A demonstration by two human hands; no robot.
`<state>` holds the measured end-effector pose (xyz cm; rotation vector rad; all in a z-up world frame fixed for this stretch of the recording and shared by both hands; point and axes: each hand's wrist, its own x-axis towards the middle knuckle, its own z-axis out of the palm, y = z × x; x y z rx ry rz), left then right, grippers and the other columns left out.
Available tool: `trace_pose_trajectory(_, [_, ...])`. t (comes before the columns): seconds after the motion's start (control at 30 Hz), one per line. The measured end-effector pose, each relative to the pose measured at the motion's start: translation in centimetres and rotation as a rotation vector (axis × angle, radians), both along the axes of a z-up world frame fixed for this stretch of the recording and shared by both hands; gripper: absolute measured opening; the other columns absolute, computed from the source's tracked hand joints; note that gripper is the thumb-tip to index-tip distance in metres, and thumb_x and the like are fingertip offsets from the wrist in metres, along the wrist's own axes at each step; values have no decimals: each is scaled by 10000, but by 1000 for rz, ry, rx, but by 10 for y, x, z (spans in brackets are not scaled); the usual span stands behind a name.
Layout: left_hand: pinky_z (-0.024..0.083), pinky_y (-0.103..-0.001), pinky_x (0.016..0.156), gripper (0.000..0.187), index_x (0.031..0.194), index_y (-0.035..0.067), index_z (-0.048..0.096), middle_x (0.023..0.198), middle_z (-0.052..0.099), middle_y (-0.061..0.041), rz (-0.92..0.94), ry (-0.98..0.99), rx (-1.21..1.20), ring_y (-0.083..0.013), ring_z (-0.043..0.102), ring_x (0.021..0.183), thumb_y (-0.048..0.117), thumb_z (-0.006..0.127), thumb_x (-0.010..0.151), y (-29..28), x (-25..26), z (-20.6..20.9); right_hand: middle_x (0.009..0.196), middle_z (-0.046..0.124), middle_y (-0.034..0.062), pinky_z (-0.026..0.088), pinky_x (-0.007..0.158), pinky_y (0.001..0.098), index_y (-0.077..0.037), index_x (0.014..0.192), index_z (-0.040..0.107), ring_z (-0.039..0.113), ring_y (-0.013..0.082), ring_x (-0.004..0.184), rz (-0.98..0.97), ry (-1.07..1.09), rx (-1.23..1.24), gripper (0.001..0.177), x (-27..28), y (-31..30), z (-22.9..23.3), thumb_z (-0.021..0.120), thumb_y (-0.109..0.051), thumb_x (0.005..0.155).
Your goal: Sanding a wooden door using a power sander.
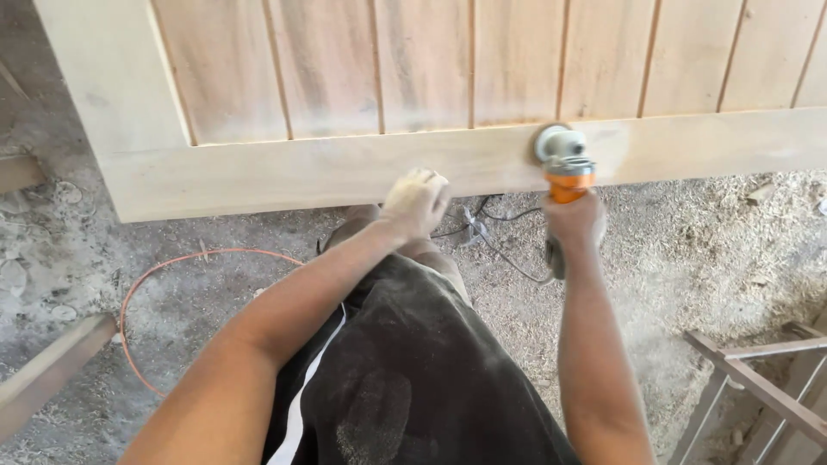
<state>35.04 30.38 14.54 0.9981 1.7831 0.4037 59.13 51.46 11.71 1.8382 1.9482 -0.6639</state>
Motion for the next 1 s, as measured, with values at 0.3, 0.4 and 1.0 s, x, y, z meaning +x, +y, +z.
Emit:
trace_pose_trajectory(0.3, [441,-352,1090,641,1422,-32,468,1353,607,-186,909,-705,96,-244,573,1269,440,575,1003,-39,64,-69,814,728,182,592,668,484,-49,1101,631,735,348,745,440,91,-121,518,-160,-135,39,816,-430,803])
trace_pose_trajectory(0.4, [441,-348,1085,654,1444,-6,478,1372,602,-161,1175,-714,102,-233,570,1274,490,510,1019,-47,53,-68,837,722,198,593,684,499,-37,1066,593,738,378,776,561,114,-147,430,-174,-157,11,764,-378,868])
trace_pose_trajectory(1.0, [506,-410,1058,855,1555,73,250,1479,482,-151,1153,-946,-115,-256,535,1323,692,363,976,27,115,-51,812,724,180,595,641,469,-26,1006,568,746,343,688,592,113,-149,407,-97,-86,29,779,-341,859])
